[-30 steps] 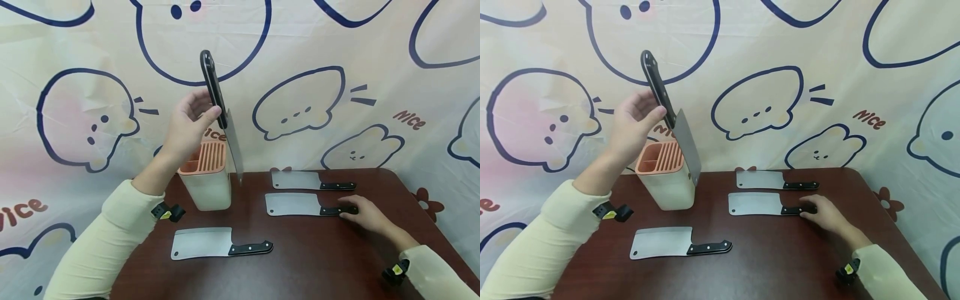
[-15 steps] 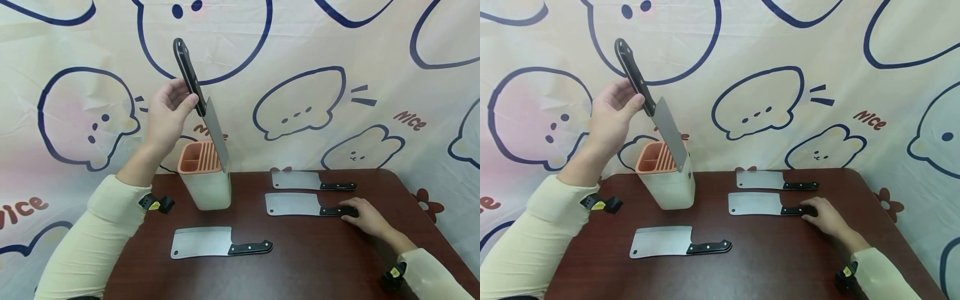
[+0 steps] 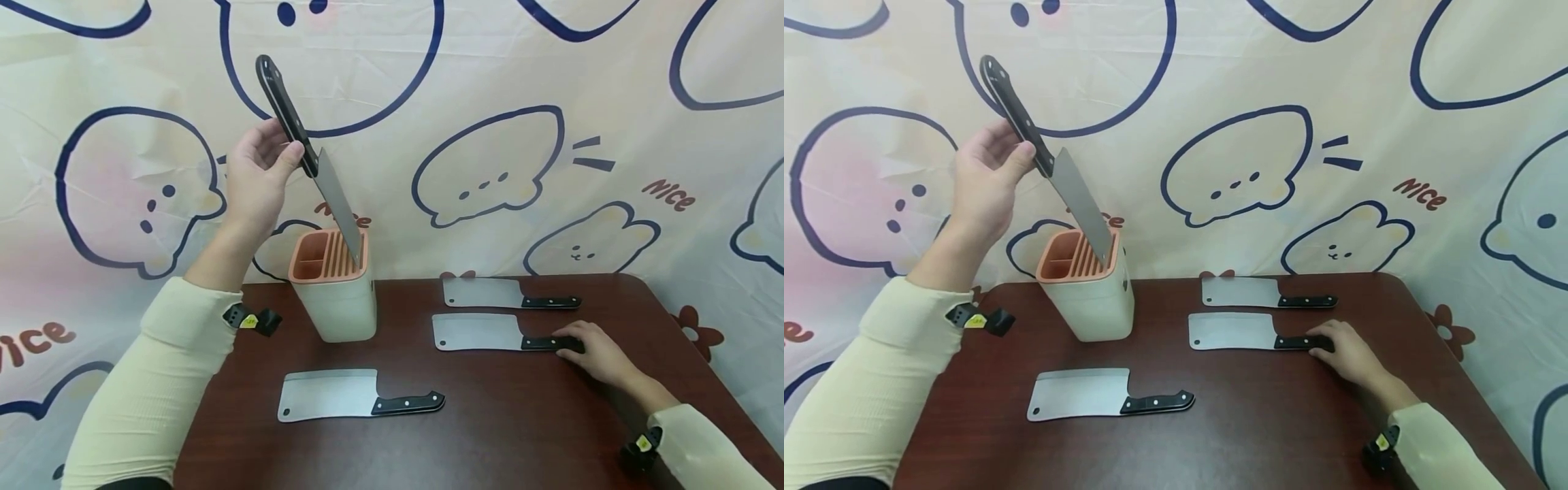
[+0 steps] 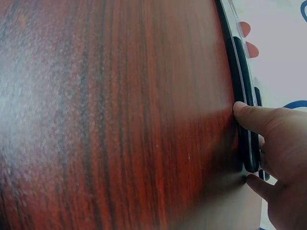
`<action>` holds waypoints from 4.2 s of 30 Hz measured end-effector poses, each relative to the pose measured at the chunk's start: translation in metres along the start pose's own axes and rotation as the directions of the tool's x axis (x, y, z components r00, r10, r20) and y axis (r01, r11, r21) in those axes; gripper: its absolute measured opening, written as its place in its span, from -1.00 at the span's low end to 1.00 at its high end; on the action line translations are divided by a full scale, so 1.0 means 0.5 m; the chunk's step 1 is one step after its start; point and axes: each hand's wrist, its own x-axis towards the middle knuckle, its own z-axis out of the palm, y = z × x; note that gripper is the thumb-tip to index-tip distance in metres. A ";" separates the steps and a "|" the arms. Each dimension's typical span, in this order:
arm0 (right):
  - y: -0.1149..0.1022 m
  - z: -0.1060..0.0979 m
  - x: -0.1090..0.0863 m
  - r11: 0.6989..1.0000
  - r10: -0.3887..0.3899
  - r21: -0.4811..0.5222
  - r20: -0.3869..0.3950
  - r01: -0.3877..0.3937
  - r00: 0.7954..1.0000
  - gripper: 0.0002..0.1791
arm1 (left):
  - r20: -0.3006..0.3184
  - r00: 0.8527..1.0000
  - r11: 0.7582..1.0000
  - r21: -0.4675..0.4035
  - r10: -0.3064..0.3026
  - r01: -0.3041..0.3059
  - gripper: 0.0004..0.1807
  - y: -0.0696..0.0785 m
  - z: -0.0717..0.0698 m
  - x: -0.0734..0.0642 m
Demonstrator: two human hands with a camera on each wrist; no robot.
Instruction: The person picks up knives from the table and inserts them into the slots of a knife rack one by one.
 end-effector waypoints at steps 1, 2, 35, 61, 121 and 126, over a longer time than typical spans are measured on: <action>-0.001 0.000 0.000 1.000 -0.001 0.000 -0.001 0.001 1.000 -0.66 | 0.002 1.000 1.000 -0.005 -0.005 0.005 -0.56 -0.001 0.000 0.001; -0.001 -0.001 0.000 1.000 0.000 0.000 -0.001 0.000 1.000 -0.65 | 0.004 1.000 1.000 -0.006 -0.010 0.010 -0.56 -0.003 -0.001 0.002; 0.008 -0.096 -0.016 0.999 -0.023 0.033 0.103 0.019 0.994 -0.71 | 0.168 0.976 0.979 0.169 -0.140 0.112 -0.59 -0.130 0.040 -0.030; -0.025 -0.210 -0.040 0.882 -0.038 0.468 -0.027 0.046 0.999 -0.78 | 0.275 0.935 0.960 0.226 -0.223 0.163 -0.58 -0.196 0.045 -0.078; -0.304 -0.325 0.002 0.856 -0.067 0.454 -0.376 0.246 0.924 -0.63 | 0.319 0.941 0.993 -0.004 -0.109 0.117 -0.60 -0.124 0.075 -0.140; -0.334 -0.310 0.019 0.837 -0.137 0.454 -0.366 0.305 0.921 -0.66 | 0.354 0.926 0.990 0.012 -0.133 0.138 -0.57 -0.110 0.102 -0.145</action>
